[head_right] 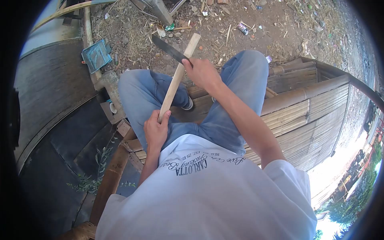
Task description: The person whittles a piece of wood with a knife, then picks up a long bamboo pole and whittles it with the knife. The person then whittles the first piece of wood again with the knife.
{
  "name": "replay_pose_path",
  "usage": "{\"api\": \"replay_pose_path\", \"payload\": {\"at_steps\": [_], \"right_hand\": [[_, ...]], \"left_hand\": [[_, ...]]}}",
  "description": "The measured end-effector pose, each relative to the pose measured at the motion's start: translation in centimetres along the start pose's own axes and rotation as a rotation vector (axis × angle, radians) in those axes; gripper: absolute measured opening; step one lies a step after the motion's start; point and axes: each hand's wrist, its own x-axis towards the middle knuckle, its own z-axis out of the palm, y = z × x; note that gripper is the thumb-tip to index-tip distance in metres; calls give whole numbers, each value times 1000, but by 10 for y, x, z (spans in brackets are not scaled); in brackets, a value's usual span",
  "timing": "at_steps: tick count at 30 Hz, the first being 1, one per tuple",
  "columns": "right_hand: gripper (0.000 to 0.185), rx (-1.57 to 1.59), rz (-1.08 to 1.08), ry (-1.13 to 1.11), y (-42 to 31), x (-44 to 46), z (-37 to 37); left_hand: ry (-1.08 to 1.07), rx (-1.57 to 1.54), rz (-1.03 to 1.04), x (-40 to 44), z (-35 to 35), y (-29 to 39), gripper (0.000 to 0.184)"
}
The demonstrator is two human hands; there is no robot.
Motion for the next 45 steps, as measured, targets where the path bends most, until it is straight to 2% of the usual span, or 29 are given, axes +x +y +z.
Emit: {"api": "replay_pose_path", "payload": {"at_steps": [3, 5, 10, 13, 15, 19, 21, 23, 25, 27, 29, 34, 37, 39, 42, 45], "right_hand": [[46, 98, 24, -32, 9, 8, -2], [45, 134, 85, 97, 17, 22, 0], [45, 47, 15, 34, 14, 5, -6], [45, 77, 41, 143, 17, 14, -9], [45, 81, 12, 72, 6, 3, -7], [45, 91, 6, 71, 9, 5, -1], [45, 80, 97, 138, 15, 22, -7], [45, 163, 85, 100, 13, 9, 2], [46, 63, -1, 43, 2, -8, 4], [46, 102, 60, 27, 8, 8, -3], [45, 160, 120, 132, 23, 28, 3], [45, 172, 83, 130, 4, 6, -5], [45, 244, 161, 134, 4, 12, -7], [45, 135, 64, 105, -5, -1, -7], [45, 269, 123, 142, 5, 16, -8], [44, 201, 86, 172, -2, 10, -10]], "left_hand": [[-52, 10, -16, -2, 1, -1, 36], [-48, 1, -14, -1, 1, 1, 36], [-44, -39, -22, -1, -2, -5, 35], [-55, -63, -11, -1, 0, -6, 35], [-49, -95, -33, -1, -2, -6, 35], [-45, -108, -38, 0, 1, -6, 35], [-53, -85, -14, -3, 1, -8, 35], [-21, -99, -31, -2, -2, -7, 36], [-33, -98, -36, 2, -1, -6, 36], [-60, -92, -39, 1, 1, -6, 36], [-60, -110, -33, 0, 0, -5, 36], [-24, -112, -31, 1, 0, -4, 37], [-12, -151, -25, -1, 1, -7, 38], [23, -193, -34, -1, 0, -9, 38], [20, -185, 14, 1, 1, -10, 37], [6, -179, 24, -2, 0, -11, 36]]}}
